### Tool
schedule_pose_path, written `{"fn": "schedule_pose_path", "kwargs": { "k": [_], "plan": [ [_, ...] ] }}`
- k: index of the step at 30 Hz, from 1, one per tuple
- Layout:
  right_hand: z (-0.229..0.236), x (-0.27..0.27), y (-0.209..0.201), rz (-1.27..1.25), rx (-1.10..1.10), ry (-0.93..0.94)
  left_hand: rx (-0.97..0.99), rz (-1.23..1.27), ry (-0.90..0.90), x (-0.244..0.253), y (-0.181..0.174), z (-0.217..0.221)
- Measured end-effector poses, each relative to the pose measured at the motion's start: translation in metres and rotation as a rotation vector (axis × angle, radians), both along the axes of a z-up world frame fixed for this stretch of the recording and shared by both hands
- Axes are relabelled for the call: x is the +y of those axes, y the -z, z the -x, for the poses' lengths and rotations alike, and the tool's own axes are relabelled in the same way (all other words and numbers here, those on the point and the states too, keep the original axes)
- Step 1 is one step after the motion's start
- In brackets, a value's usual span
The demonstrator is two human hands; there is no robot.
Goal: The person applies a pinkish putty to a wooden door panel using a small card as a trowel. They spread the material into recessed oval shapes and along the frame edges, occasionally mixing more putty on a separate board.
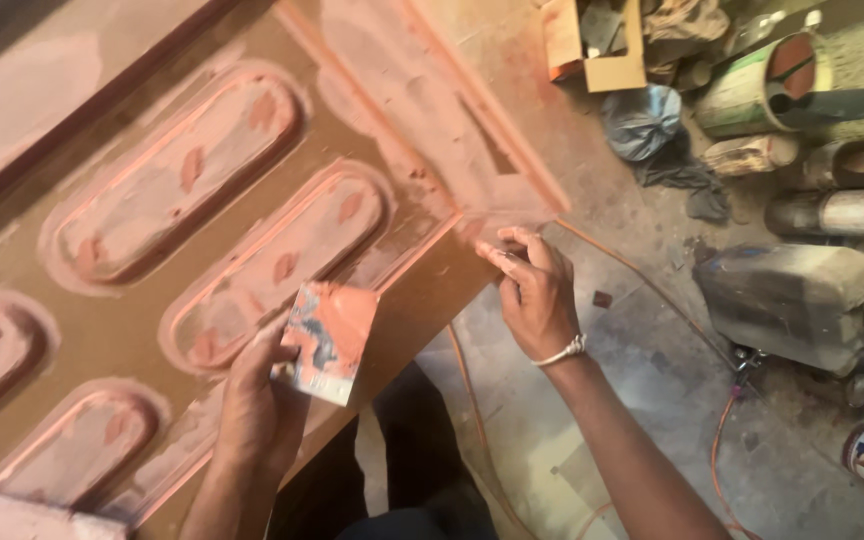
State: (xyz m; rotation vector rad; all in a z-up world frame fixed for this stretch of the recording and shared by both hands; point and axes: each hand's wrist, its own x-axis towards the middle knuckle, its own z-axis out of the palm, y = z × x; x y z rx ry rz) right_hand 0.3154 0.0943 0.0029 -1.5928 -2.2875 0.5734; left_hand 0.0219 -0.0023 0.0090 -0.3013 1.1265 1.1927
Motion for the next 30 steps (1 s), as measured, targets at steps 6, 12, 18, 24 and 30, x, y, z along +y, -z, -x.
{"fn": "schedule_pose_path", "kwargs": {
  "k": [6, 12, 18, 24, 30],
  "plan": [
    [0.023, 0.009, 0.003, -0.146, -0.232, 0.038, 0.024, 0.069, -0.007, -0.009, 0.014, -0.028],
    [0.023, -0.003, 0.001, -0.196, -0.217, 0.005, 0.01, 0.041, 0.039, -0.003, 0.019, -0.05],
    [0.003, 0.006, 0.009, -0.116, -0.12, 0.05, 0.042, -0.048, 0.141, 0.009, 0.002, -0.068],
    [-0.039, 0.008, -0.001, -0.119, -0.099, 0.068, 0.07, -0.019, 0.129, 0.01, -0.001, -0.079],
    [-0.058, 0.013, 0.011, -0.215, -0.263, 0.045, 0.084, 0.01, 0.089, 0.005, 0.015, -0.094]
  ]
}}
